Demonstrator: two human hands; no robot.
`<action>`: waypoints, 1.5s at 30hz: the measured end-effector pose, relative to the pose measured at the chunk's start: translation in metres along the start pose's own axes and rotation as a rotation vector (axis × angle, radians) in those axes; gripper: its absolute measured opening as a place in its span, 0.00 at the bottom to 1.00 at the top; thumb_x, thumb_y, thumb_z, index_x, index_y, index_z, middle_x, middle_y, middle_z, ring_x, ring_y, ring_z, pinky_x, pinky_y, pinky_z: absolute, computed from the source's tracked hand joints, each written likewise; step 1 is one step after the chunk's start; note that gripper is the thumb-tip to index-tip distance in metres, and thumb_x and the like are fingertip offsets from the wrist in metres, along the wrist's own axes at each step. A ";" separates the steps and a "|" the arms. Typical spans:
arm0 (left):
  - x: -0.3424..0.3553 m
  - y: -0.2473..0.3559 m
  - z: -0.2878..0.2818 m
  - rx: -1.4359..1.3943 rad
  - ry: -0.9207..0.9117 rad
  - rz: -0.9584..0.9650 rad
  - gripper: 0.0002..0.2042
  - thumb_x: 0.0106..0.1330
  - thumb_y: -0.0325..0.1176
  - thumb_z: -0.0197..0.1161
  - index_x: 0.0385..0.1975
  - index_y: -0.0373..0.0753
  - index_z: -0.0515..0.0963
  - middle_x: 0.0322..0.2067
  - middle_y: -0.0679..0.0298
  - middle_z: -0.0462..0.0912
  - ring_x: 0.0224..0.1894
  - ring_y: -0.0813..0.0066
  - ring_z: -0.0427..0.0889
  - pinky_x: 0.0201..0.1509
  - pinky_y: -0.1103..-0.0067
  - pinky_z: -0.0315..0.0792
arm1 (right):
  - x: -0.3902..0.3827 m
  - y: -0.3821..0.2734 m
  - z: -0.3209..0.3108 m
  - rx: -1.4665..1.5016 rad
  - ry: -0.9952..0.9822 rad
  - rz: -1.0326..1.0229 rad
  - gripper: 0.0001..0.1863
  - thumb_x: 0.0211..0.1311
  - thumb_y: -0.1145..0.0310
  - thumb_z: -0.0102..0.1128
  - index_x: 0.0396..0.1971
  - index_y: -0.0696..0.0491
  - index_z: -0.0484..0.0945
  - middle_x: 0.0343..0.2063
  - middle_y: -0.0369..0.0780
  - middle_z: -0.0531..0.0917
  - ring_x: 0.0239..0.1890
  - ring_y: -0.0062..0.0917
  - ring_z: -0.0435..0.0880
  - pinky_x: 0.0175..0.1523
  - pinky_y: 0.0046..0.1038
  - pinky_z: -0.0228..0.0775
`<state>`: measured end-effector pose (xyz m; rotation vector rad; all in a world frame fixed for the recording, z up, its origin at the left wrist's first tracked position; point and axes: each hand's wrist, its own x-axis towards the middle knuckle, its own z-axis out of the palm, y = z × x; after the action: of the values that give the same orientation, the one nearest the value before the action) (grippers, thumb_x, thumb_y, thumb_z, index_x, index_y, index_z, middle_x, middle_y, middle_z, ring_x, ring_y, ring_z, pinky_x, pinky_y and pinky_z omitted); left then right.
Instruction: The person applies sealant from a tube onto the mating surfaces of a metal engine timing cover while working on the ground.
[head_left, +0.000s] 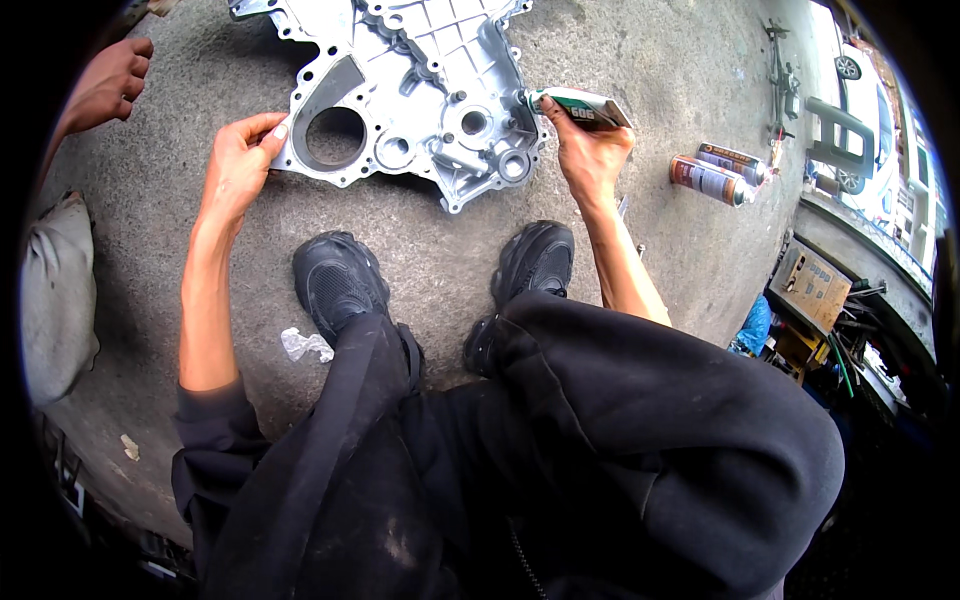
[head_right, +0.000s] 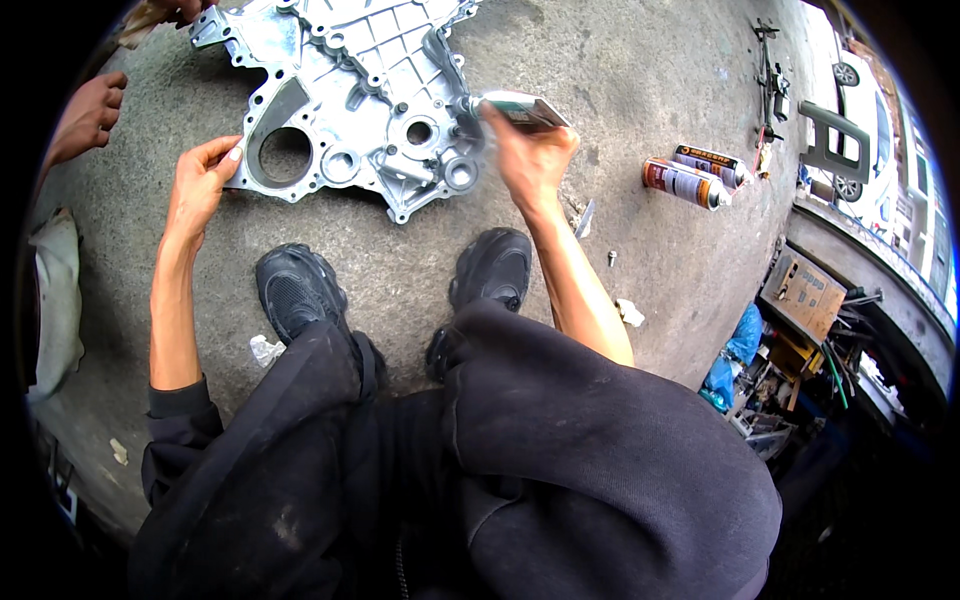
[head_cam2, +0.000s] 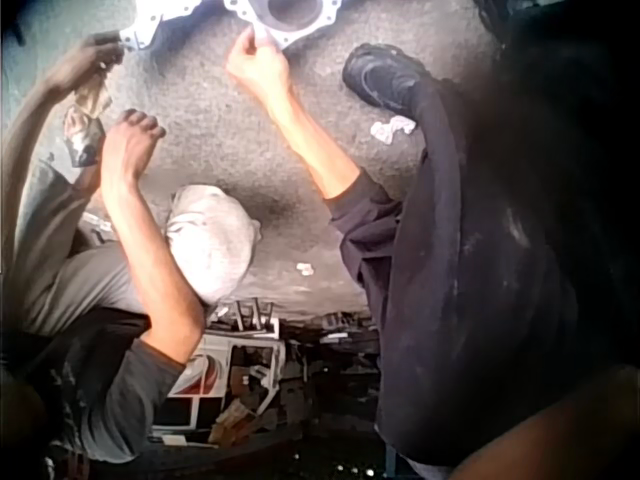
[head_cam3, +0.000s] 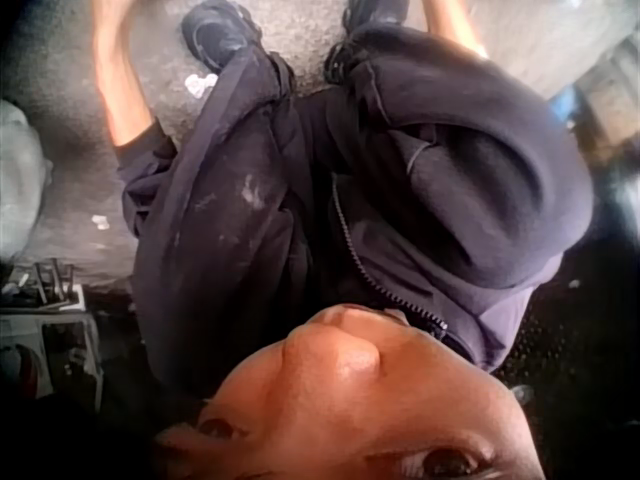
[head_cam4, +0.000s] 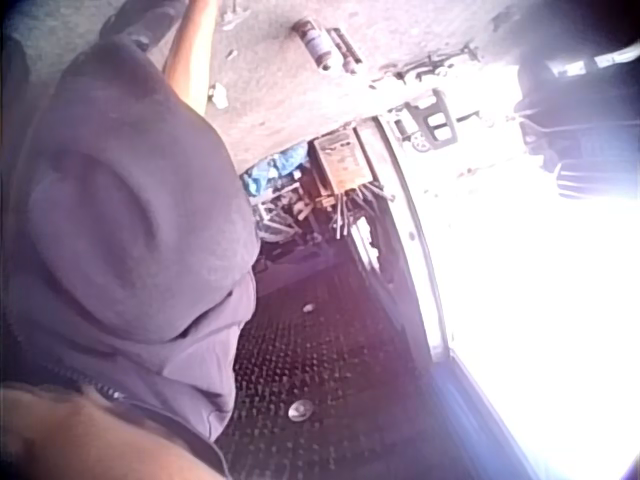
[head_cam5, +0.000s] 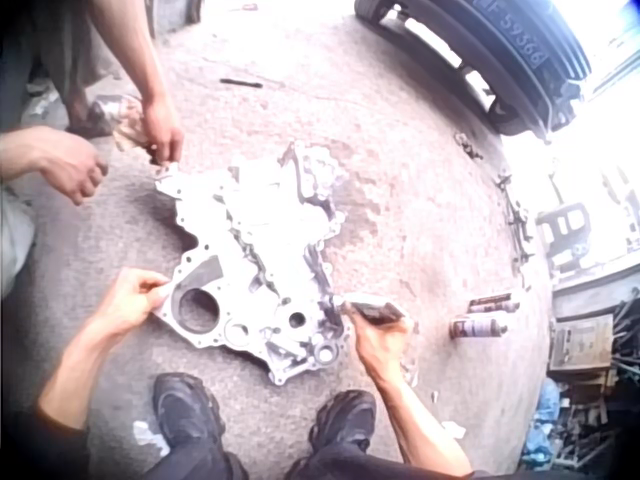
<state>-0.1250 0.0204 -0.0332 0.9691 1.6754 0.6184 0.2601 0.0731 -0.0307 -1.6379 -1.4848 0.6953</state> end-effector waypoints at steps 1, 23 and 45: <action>-0.001 0.000 0.000 0.000 0.002 -0.012 0.15 0.71 0.29 0.58 0.52 0.30 0.81 0.36 0.65 0.85 0.36 0.82 0.79 0.42 0.81 0.72 | 0.000 0.001 0.001 0.023 -0.001 -0.002 0.14 0.52 0.64 0.79 0.32 0.58 0.88 0.26 0.39 0.89 0.23 0.20 0.85 0.32 0.22 0.78; 0.000 -0.004 -0.001 0.011 0.015 -0.003 0.15 0.71 0.30 0.58 0.52 0.30 0.80 0.36 0.63 0.85 0.36 0.81 0.81 0.41 0.80 0.74 | -0.010 0.004 -0.007 0.042 0.025 0.003 0.12 0.52 0.70 0.78 0.33 0.61 0.88 0.26 0.38 0.89 0.26 0.18 0.84 0.34 0.21 0.77; 0.000 -0.004 -0.002 0.018 -0.003 0.004 0.15 0.71 0.31 0.58 0.53 0.32 0.81 0.37 0.66 0.85 0.36 0.81 0.80 0.40 0.80 0.73 | -0.032 0.003 -0.015 0.069 0.060 0.088 0.14 0.53 0.75 0.77 0.39 0.62 0.85 0.31 0.39 0.89 0.33 0.19 0.85 0.42 0.22 0.78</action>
<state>-0.1284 0.0188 -0.0355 0.9854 1.6792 0.6052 0.2690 0.0385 -0.0292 -1.6641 -1.3391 0.7319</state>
